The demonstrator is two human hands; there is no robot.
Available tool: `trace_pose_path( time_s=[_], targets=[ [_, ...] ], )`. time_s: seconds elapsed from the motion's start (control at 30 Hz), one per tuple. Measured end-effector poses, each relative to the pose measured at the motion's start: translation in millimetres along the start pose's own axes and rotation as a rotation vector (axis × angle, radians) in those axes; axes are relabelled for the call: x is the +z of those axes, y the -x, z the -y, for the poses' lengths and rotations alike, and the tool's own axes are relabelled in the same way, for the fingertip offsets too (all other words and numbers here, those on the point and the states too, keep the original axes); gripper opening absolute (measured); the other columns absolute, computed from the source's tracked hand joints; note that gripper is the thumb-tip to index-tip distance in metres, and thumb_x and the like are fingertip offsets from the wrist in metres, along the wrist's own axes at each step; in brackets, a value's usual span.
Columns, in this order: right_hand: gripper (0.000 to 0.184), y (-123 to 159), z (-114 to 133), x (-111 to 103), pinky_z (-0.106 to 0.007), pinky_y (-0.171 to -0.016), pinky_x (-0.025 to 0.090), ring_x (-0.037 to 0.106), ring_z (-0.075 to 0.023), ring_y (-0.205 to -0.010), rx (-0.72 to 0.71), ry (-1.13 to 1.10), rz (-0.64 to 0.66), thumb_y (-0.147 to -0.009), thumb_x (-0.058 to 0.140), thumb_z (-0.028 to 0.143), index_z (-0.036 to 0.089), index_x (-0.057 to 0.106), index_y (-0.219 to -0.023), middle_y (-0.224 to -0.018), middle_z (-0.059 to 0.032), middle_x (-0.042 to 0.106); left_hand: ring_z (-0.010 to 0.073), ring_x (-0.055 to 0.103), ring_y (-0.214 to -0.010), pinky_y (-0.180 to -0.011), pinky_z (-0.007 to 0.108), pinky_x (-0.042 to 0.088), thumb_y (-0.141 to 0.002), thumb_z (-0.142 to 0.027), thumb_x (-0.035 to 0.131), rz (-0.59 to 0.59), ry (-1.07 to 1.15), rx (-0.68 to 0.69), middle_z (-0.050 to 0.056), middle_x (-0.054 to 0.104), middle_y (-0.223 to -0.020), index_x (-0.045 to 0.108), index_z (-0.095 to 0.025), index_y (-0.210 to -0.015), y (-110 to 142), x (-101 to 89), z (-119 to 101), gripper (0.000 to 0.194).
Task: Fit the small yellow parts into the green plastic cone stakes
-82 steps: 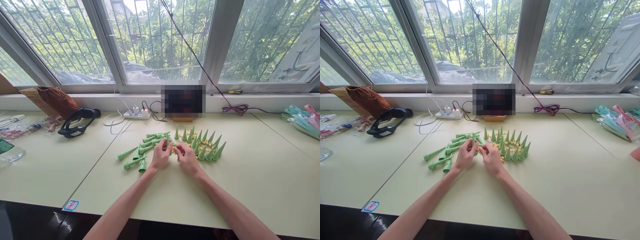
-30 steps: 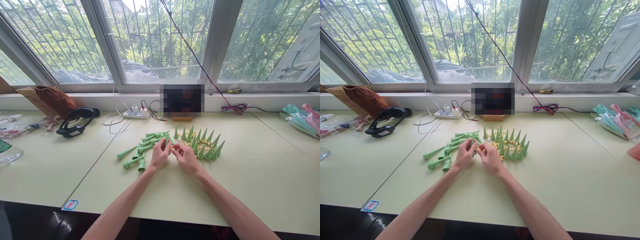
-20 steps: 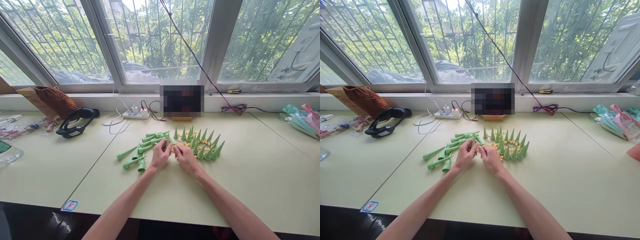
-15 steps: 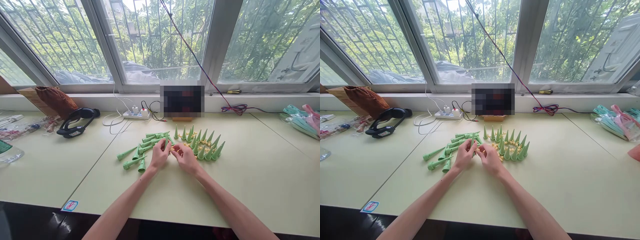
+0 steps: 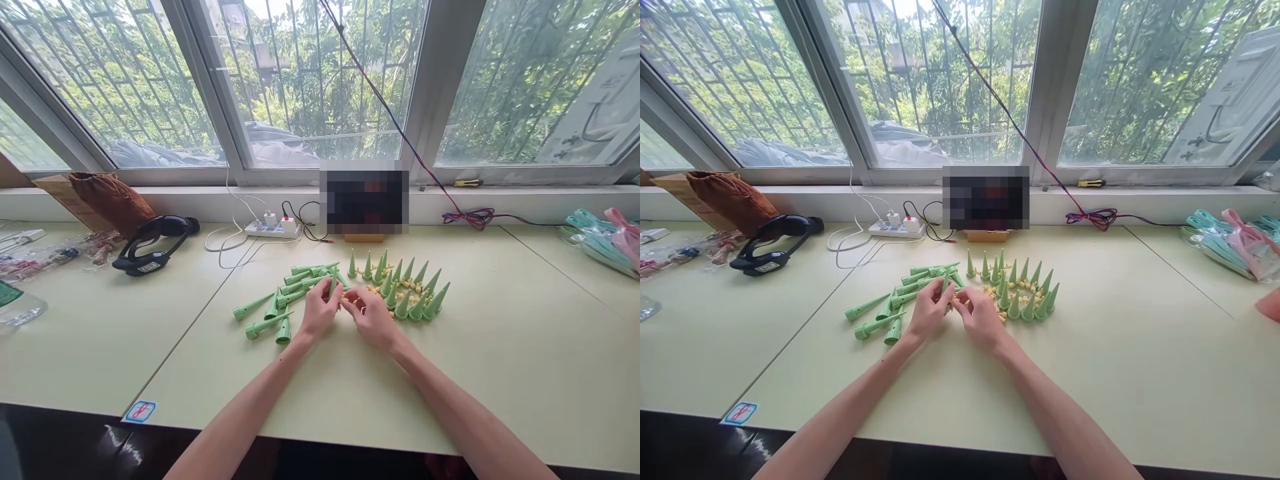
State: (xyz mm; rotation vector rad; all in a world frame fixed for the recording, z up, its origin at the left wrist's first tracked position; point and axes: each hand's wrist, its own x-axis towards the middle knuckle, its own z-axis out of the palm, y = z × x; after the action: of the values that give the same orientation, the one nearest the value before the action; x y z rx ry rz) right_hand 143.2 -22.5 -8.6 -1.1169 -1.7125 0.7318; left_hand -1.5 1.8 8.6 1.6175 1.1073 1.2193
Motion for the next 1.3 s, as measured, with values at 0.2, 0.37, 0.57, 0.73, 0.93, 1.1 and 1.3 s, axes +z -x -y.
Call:
trace_pose_path(
  time_s=[0.2, 0.37, 0.57, 0.73, 0.93, 1.1, 1.3],
  targets=[
    [0.023, -0.5, -3.7, 0.8, -0.027, -0.057, 0.038, 0.048, -0.0148, -0.059, -0.029, 0.039, 0.000, -0.096, 0.046, 0.030, 0.021, 0.057, -0.078, -0.067, -0.0008, 0.058, 0.0087, 0.048, -0.050, -0.050, 0.022, 0.041, -0.086, -0.045, 0.058, 0.017, 0.010, 0.006, -0.004, 0.048, -0.063, 0.053, -0.019, -0.078, 0.6, 0.0, -1.8, 0.028],
    [0.036, -1.4, -3.2, 0.8, -0.027, -0.056, 0.035, 0.045, -0.0139, -0.056, -0.025, 0.065, -0.002, -0.099, 0.039, 0.033, 0.021, 0.051, -0.068, -0.060, 0.0005, 0.052, 0.0092, 0.050, -0.053, -0.050, 0.022, 0.042, -0.086, -0.044, 0.059, 0.034, 0.031, -0.006, -0.003, 0.050, -0.065, 0.054, -0.018, -0.079, 1.2, 0.7, -1.9, 0.027],
    [0.019, -0.1, -1.3, 0.5, -0.027, -0.055, 0.040, 0.052, -0.0141, -0.060, 0.011, 0.006, 0.001, -0.094, 0.051, 0.037, 0.020, 0.060, -0.091, -0.079, -0.0024, 0.063, 0.0097, 0.050, -0.053, -0.048, 0.021, 0.042, -0.084, -0.044, 0.061, 0.009, 0.068, -0.029, -0.002, 0.051, -0.066, 0.058, -0.018, -0.083, 0.0, -1.0, -2.2, 0.026],
    [0.015, 0.0, -1.6, 0.0, -0.027, -0.057, 0.041, 0.054, -0.0157, -0.064, -0.009, -0.001, 0.013, -0.093, 0.052, 0.033, 0.020, 0.060, -0.091, -0.078, -0.0029, 0.064, 0.0084, 0.048, -0.052, -0.046, 0.021, 0.041, -0.082, -0.043, 0.063, 0.005, 0.086, -0.048, -0.002, 0.053, -0.067, 0.060, -0.018, -0.082, -0.4, -1.9, -5.1, 0.025],
    [0.023, -1.2, -0.1, -1.0, -0.026, -0.057, 0.036, 0.045, -0.0142, -0.058, -0.064, 0.047, 0.028, -0.095, 0.046, 0.027, 0.020, 0.059, -0.077, -0.066, 0.0001, 0.056, 0.0083, 0.048, -0.052, -0.045, 0.020, 0.039, -0.082, -0.043, 0.064, 0.020, 0.087, -0.054, -0.002, 0.052, -0.065, 0.059, -0.018, -0.080, 0.3, -1.6, -6.4, 0.026],
    [0.031, -1.5, -0.3, -0.9, -0.027, -0.056, 0.033, 0.042, -0.0135, -0.055, -0.065, 0.079, 0.038, -0.097, 0.042, 0.027, 0.020, 0.056, -0.071, -0.060, 0.0019, 0.050, 0.0089, 0.049, -0.053, -0.046, 0.020, 0.039, -0.081, -0.043, 0.064, 0.032, 0.092, -0.091, -0.003, 0.050, -0.064, 0.059, -0.018, -0.080, 0.2, -1.0, -7.3, 0.025],
    [0.012, 0.1, 0.1, 1.1, -0.027, -0.055, 0.038, 0.051, -0.0137, -0.058, -0.014, -0.003, 0.029, -0.093, 0.053, 0.030, 0.020, 0.061, -0.093, -0.080, -0.0019, 0.065, 0.0096, 0.049, -0.057, -0.047, 0.020, 0.039, -0.079, -0.042, 0.066, -0.010, 0.124, -0.120, -0.001, 0.053, -0.068, 0.061, -0.018, -0.083, -0.7, -0.7, -8.0, 0.025]
  ],
)
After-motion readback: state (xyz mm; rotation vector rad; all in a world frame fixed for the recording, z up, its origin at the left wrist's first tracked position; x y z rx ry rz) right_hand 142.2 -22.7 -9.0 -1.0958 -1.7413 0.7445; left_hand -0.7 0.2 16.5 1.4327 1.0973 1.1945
